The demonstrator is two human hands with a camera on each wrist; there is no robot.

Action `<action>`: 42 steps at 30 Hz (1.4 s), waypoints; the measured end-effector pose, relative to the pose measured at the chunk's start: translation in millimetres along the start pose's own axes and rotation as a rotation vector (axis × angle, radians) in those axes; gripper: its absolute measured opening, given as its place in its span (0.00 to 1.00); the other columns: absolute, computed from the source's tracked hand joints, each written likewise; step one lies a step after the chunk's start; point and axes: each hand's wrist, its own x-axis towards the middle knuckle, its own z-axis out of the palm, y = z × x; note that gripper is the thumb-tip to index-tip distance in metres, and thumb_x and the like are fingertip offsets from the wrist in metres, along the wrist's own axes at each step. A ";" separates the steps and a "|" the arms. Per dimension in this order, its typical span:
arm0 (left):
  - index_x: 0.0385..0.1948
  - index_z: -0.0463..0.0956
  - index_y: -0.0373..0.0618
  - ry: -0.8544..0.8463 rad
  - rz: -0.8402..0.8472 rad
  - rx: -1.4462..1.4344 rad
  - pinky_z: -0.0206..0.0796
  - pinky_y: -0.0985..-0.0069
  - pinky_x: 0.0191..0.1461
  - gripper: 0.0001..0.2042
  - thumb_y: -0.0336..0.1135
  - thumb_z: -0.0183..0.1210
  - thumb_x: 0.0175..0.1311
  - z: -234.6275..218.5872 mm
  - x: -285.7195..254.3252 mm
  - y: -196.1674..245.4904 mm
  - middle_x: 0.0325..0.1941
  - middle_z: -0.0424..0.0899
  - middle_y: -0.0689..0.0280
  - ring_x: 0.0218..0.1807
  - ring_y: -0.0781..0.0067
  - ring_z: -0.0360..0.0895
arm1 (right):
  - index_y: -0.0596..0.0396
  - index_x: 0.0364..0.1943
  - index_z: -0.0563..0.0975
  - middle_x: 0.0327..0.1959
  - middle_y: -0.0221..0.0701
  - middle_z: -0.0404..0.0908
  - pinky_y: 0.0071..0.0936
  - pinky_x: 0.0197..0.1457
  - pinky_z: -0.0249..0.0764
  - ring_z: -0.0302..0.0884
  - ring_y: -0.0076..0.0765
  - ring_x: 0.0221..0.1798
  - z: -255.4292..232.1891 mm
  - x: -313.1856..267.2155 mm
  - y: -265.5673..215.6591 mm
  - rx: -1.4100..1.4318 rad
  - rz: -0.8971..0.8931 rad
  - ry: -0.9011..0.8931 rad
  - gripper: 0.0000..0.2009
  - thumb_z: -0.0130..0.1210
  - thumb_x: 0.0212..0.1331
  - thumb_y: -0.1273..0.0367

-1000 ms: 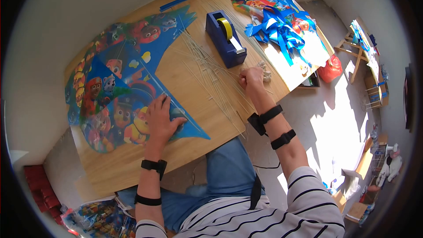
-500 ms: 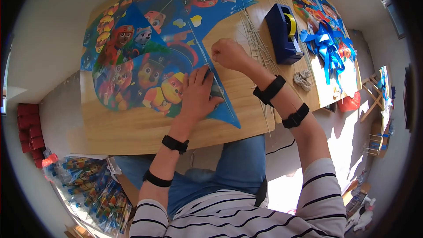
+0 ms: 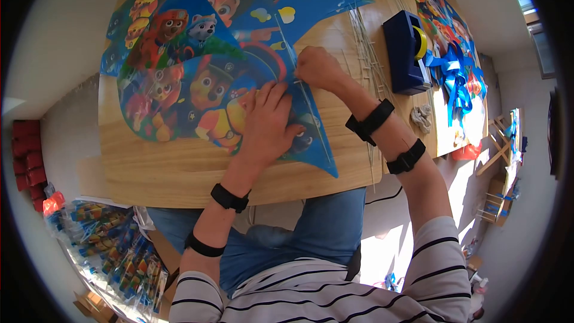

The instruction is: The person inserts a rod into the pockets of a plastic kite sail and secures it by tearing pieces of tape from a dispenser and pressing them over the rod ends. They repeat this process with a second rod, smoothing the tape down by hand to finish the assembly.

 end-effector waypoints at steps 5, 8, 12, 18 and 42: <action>0.47 0.75 0.35 -0.017 0.005 0.001 0.51 0.49 0.72 0.28 0.38 0.73 0.41 0.8 5.4 -1.7 0.64 0.71 0.54 0.69 0.50 0.62 | 0.56 0.28 0.84 0.33 0.46 0.84 0.45 0.46 0.78 0.82 0.56 0.42 6.1 3.4 1.9 -0.025 -0.007 0.014 0.09 0.62 0.46 0.65; 0.46 0.76 0.36 -0.025 0.020 0.000 0.51 0.48 0.72 0.28 0.37 0.72 0.41 2.5 9.8 -4.1 0.64 0.71 0.54 0.69 0.49 0.62 | 0.56 0.29 0.83 0.33 0.46 0.84 0.45 0.46 0.78 0.82 0.56 0.41 8.2 1.6 0.6 -0.073 -0.013 0.061 0.09 0.61 0.47 0.66; 0.46 0.75 0.36 -0.032 0.061 0.014 0.51 0.48 0.72 0.27 0.37 0.72 0.42 8.5 16.0 -6.9 0.63 0.71 0.54 0.69 0.49 0.63 | 0.56 0.28 0.83 0.33 0.47 0.84 0.46 0.45 0.78 0.82 0.57 0.40 7.6 -0.6 -0.2 -0.065 -0.031 0.075 0.08 0.59 0.48 0.66; 0.46 0.76 0.38 -0.046 0.052 0.040 0.52 0.46 0.71 0.28 0.40 0.74 0.41 13.9 22.5 -8.0 0.60 0.73 0.59 0.67 0.55 0.64 | 0.62 0.33 0.82 0.35 0.50 0.84 0.45 0.43 0.79 0.83 0.58 0.41 6.3 2.0 0.6 -0.149 -0.061 0.029 0.11 0.58 0.48 0.69; 0.49 0.74 0.40 -0.064 0.024 0.119 0.52 0.41 0.69 0.32 0.46 0.75 0.41 16.0 22.8 -1.6 0.60 0.73 0.60 0.67 0.58 0.65 | 0.55 0.23 0.82 0.30 0.42 0.83 0.42 0.40 0.78 0.82 0.52 0.37 22.3 -9.8 11.4 0.028 0.101 0.314 0.10 0.69 0.42 0.64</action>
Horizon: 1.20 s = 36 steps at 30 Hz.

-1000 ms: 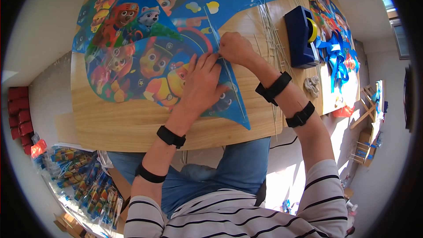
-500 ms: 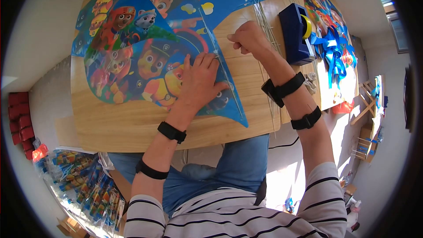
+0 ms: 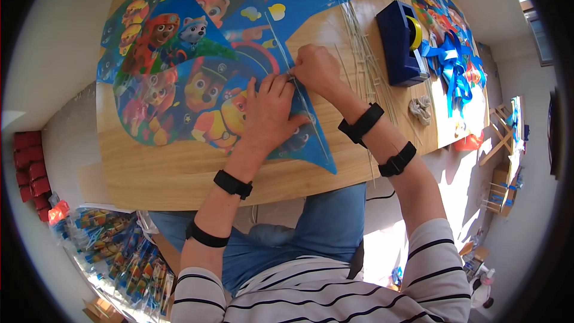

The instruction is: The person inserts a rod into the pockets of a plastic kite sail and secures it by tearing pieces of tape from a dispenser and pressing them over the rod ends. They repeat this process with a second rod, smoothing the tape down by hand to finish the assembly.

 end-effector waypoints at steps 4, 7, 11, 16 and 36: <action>0.49 0.74 0.40 -0.016 -0.006 -0.007 0.51 0.41 0.70 0.32 0.45 0.75 0.41 -0.3 -1.1 -2.5 0.61 0.73 0.60 0.68 0.59 0.64 | 0.56 0.24 0.82 0.29 0.43 0.83 0.43 0.39 0.78 0.82 0.53 0.37 3.9 8.6 13.6 -0.044 -0.012 0.075 0.10 0.69 0.40 0.65; 0.48 0.73 0.39 0.011 -0.003 -0.013 0.51 0.43 0.70 0.32 0.45 0.74 0.40 1.1 -1.4 -1.8 0.63 0.73 0.58 0.67 0.55 0.66 | 0.57 0.24 0.82 0.28 0.44 0.83 0.44 0.39 0.78 0.82 0.54 0.35 3.4 5.7 6.1 -0.071 0.016 0.064 0.10 0.68 0.40 0.66; 0.48 0.73 0.39 -0.006 -0.005 -0.010 0.51 0.42 0.70 0.32 0.45 0.74 0.40 -0.9 -1.7 -1.5 0.63 0.73 0.58 0.67 0.54 0.66 | 0.57 0.24 0.82 0.27 0.45 0.83 0.44 0.40 0.78 0.82 0.55 0.34 2.9 10.4 16.3 0.038 -0.037 0.043 0.07 0.65 0.42 0.67; 0.49 0.74 0.40 -0.036 -0.017 -0.023 0.50 0.40 0.71 0.31 0.43 0.74 0.42 -2.0 -1.2 -1.0 0.62 0.73 0.59 0.69 0.58 0.63 | 0.56 0.24 0.82 0.28 0.44 0.84 0.44 0.40 0.79 0.82 0.56 0.33 5.0 2.9 4.2 -0.030 -0.045 0.073 0.06 0.62 0.44 0.69; 0.48 0.73 0.40 -0.002 -0.010 -0.033 0.52 0.42 0.70 0.30 0.42 0.74 0.40 -3.5 -1.3 1.9 0.61 0.73 0.58 0.67 0.55 0.65 | 0.60 0.28 0.81 0.33 0.49 0.83 0.45 0.41 0.79 0.82 0.59 0.39 -0.7 12.5 1.4 -0.059 -0.040 -0.066 0.08 0.62 0.43 0.70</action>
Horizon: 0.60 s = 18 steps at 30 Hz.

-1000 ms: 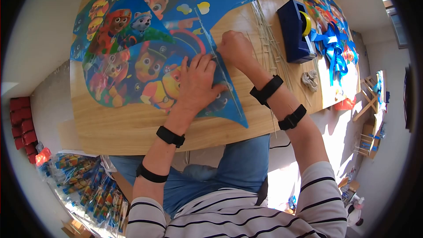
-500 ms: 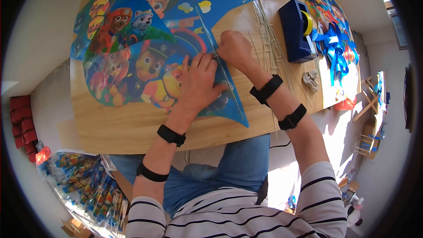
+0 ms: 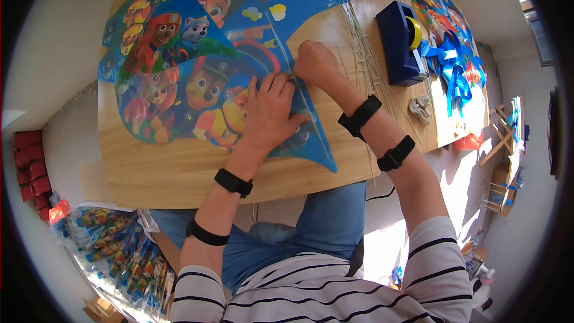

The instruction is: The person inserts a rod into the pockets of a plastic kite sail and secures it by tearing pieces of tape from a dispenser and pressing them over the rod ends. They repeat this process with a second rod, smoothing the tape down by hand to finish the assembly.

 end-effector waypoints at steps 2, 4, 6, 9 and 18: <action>0.46 0.73 0.39 0.005 0.007 -0.013 0.52 0.43 0.70 0.29 0.41 0.74 0.40 -1.7 0.5 -1.8 0.62 0.73 0.56 0.67 0.53 0.66 | 0.59 0.30 0.81 0.33 0.49 0.84 0.46 0.41 0.79 0.82 0.60 0.39 -7.4 4.6 1.1 0.067 0.019 -0.120 0.09 0.60 0.43 0.70; 0.44 0.74 0.39 -0.003 0.008 -0.035 0.52 0.44 0.70 0.28 0.40 0.74 0.40 -0.7 -1.3 -5.2 0.62 0.73 0.55 0.67 0.52 0.66 | 0.60 0.30 0.81 0.33 0.48 0.84 0.46 0.40 0.79 0.82 0.60 0.38 -20.6 8.4 7.3 0.208 0.059 -0.334 0.10 0.60 0.42 0.70; 0.42 0.74 0.39 0.030 0.018 -0.079 0.52 0.44 0.70 0.26 0.38 0.74 0.40 0.3 -5.6 -8.6 0.61 0.73 0.54 0.67 0.50 0.66 | 0.60 0.31 0.81 0.33 0.48 0.84 0.46 0.40 0.79 0.82 0.60 0.39 -23.9 6.3 4.3 0.178 0.041 -0.331 0.11 0.59 0.42 0.70; 0.40 0.75 0.38 0.051 0.029 -0.083 0.52 0.45 0.70 0.24 0.37 0.73 0.40 -5.3 -9.7 -11.3 0.61 0.73 0.53 0.66 0.49 0.66 | 0.60 0.30 0.81 0.34 0.48 0.83 0.45 0.40 0.79 0.82 0.59 0.39 -13.5 0.5 -1.2 0.089 -0.017 -0.104 0.10 0.58 0.42 0.69; 0.41 0.75 0.38 -0.013 0.042 -0.055 0.51 0.47 0.72 0.23 0.35 0.72 0.41 -19.0 -60.2 -0.3 0.59 0.74 0.54 0.66 0.49 0.66 | 0.58 0.29 0.82 0.33 0.48 0.84 0.45 0.44 0.79 0.83 0.57 0.41 -13.0 -9.8 -31.8 -0.106 -0.086 -0.068 0.09 0.57 0.44 0.69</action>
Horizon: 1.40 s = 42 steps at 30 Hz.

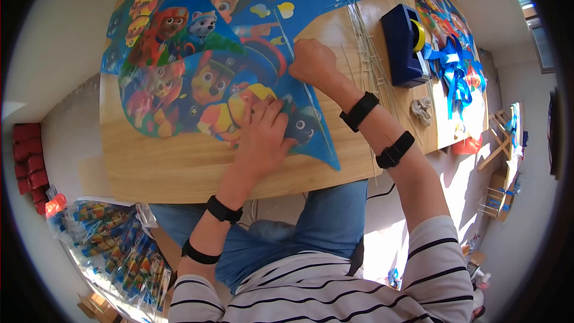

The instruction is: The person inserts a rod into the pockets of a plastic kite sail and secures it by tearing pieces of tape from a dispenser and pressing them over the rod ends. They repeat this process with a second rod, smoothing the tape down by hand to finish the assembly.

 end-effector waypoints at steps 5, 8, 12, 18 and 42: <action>0.44 0.75 0.39 0.010 -0.037 -0.009 0.50 0.48 0.72 0.25 0.35 0.72 0.41 4.7 -13.7 7.7 0.60 0.73 0.56 0.68 0.49 0.64 | 0.58 0.28 0.82 0.32 0.47 0.84 0.45 0.45 0.78 0.83 0.56 0.41 1.2 12.7 16.1 0.069 0.068 -0.073 0.09 0.58 0.43 0.68; 0.45 0.75 0.40 0.008 -0.047 -0.016 0.50 0.48 0.73 0.26 0.35 0.72 0.41 5.5 -17.6 8.4 0.61 0.73 0.56 0.70 0.50 0.63 | 0.56 0.27 0.82 0.33 0.45 0.84 0.44 0.46 0.78 0.83 0.56 0.41 9.4 13.9 21.9 0.067 0.051 -0.048 0.08 0.62 0.42 0.68; 0.46 0.75 0.40 0.007 -0.067 -0.031 0.49 0.49 0.73 0.26 0.35 0.72 0.42 5.9 -17.3 8.9 0.62 0.73 0.57 0.70 0.51 0.62 | 0.55 0.28 0.82 0.33 0.44 0.85 0.44 0.45 0.79 0.83 0.54 0.41 21.4 11.7 10.2 0.000 0.085 0.074 0.10 0.68 0.41 0.66; 0.49 0.75 0.40 0.012 -0.105 -0.045 0.46 0.49 0.75 0.27 0.38 0.71 0.45 -4.8 -23.1 1.6 0.67 0.70 0.58 0.72 0.52 0.59 | 0.59 0.31 0.79 0.36 0.45 0.82 0.47 0.42 0.77 0.81 0.57 0.42 -5.4 -24.8 11.8 0.102 0.087 0.117 0.14 0.67 0.46 0.64; 0.65 0.64 0.42 -0.166 -0.229 -0.007 0.46 0.34 0.69 0.42 0.53 0.70 0.48 -2.1 -102.6 70.9 0.73 0.61 0.55 0.75 0.53 0.56 | 0.56 0.33 0.76 0.34 0.46 0.78 0.50 0.38 0.74 0.78 0.58 0.39 28.6 -145.3 39.3 -0.015 0.118 0.389 0.15 0.65 0.37 0.69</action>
